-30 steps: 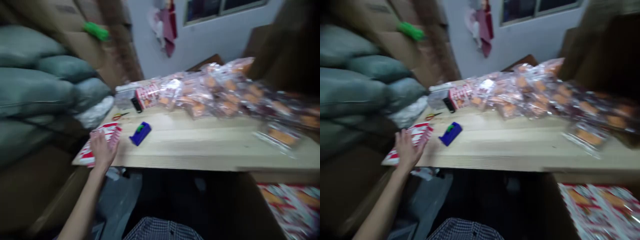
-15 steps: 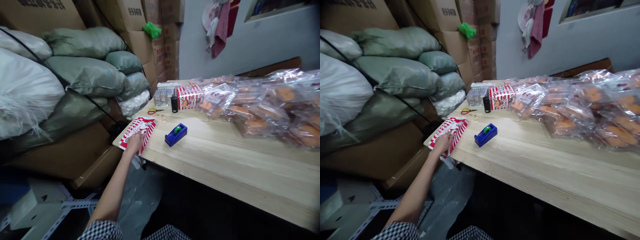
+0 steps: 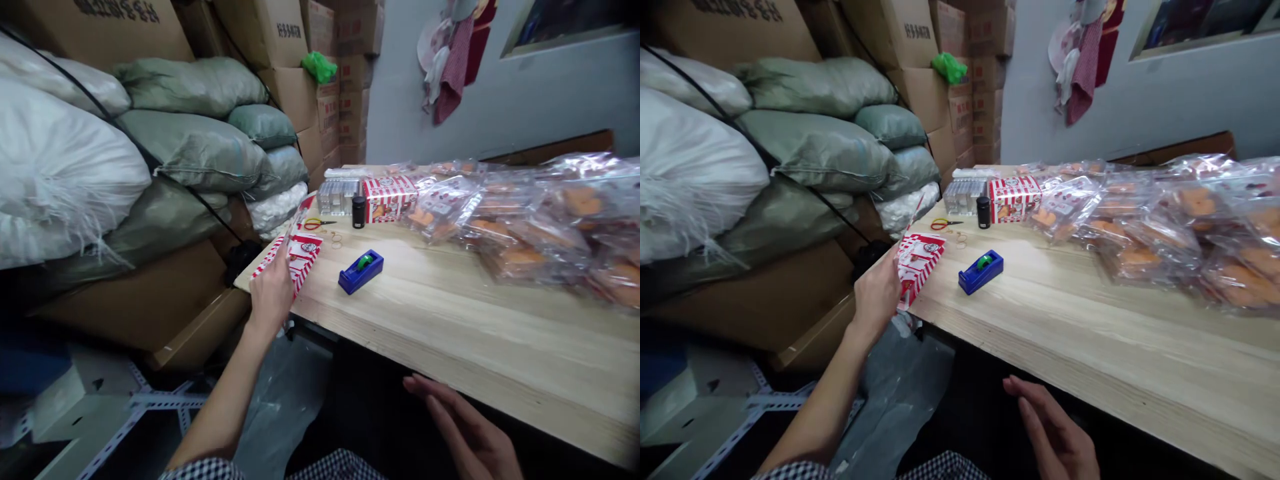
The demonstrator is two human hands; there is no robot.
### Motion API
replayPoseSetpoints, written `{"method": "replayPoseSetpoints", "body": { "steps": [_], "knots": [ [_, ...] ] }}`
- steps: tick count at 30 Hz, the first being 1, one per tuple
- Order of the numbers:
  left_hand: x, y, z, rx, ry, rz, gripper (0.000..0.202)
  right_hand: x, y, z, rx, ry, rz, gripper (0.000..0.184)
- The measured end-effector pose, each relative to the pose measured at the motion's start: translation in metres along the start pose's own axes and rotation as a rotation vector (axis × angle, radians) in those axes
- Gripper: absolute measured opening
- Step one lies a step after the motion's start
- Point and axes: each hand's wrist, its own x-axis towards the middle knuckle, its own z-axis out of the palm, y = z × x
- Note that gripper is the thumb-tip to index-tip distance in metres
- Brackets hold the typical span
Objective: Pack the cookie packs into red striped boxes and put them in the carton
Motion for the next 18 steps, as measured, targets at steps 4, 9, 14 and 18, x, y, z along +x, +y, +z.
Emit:
{"method": "replayPoseSetpoints", "body": {
  "steps": [4, 9, 14, 18],
  "knots": [
    [-0.089, 0.062, -0.024, -0.642, -0.054, 0.416, 0.048, 0.015, -0.022, 0.013, 0.348, 0.014, -0.090, 0.061],
    [-0.155, 0.109, -0.009, -1.349, -0.654, -0.068, 0.042, 0.016, -0.025, -0.006, 0.591, 0.175, 0.119, 0.075],
    [-0.131, 0.115, 0.019, -1.175, -0.208, 0.111, 0.062, -0.004, 0.001, -0.033, 0.540, 0.104, 0.146, 0.052],
    [-0.095, 0.112, 0.019, -0.846, -0.140, 0.565, 0.048, -0.008, 0.016, -0.033, 0.398, 0.029, 0.155, 0.044]
  ]
}}
